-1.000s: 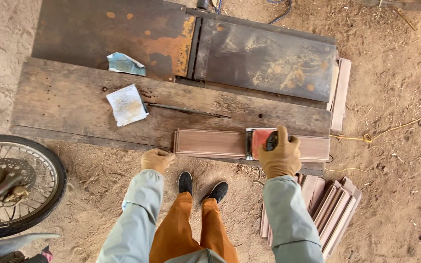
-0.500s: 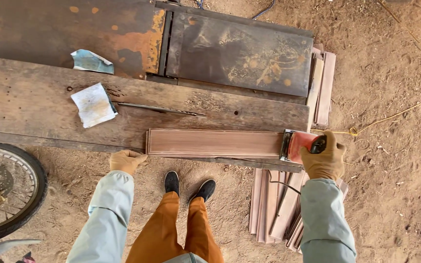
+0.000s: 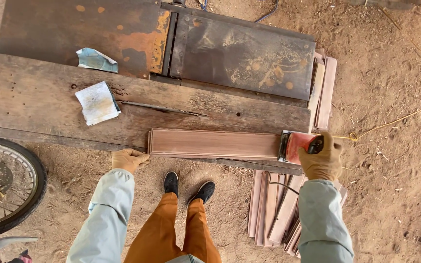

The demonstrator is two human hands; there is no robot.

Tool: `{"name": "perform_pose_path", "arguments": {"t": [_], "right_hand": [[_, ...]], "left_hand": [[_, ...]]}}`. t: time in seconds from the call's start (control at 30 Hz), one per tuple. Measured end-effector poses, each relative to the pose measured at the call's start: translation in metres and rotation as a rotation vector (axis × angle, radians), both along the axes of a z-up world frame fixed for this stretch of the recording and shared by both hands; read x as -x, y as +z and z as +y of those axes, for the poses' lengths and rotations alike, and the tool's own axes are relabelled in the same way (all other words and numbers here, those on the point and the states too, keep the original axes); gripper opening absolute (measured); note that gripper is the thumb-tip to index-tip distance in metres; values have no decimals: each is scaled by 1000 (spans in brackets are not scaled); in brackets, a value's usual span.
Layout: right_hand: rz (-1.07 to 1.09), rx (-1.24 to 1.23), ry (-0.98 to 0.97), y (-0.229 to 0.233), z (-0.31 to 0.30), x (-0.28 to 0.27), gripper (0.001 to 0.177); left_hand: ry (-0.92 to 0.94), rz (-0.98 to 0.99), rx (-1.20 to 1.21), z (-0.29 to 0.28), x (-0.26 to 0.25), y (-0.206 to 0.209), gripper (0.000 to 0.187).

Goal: Sanding wooden planks with an electric palm sander.

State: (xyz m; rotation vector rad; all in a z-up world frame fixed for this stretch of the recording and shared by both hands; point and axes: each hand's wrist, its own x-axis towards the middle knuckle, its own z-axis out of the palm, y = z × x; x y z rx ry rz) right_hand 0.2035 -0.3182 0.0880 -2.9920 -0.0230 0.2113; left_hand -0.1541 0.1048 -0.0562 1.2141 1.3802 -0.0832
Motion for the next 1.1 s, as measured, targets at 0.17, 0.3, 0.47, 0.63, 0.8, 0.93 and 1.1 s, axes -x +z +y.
{"name": "perform_pose_path", "arguments": {"t": [0.17,0.3,0.47,0.63,0.8,0.93,1.1], "right_hand": [[-50,11,90,0,41,27,59],[24,-7,106,10,85,48,57],[-50,-67,235,14,138,88,58],[-52,-44,297,22,193,125,57],[134,-35,292,34,242,154,64],[154,-28,324,40,275,176,57],[127,-41,374,47,307,200,59]], "left_hand": [[-6,-5,14,0,-3,-5,12],[-19,-2,25,-3,-7,9,10],[9,-18,44,-8,-11,11,8],[3,-64,26,-10,-9,-11,10],[-45,-45,14,-11,-9,-20,12],[-26,-48,58,-10,-11,-29,11],[25,-117,106,-15,-10,-60,11]]}}
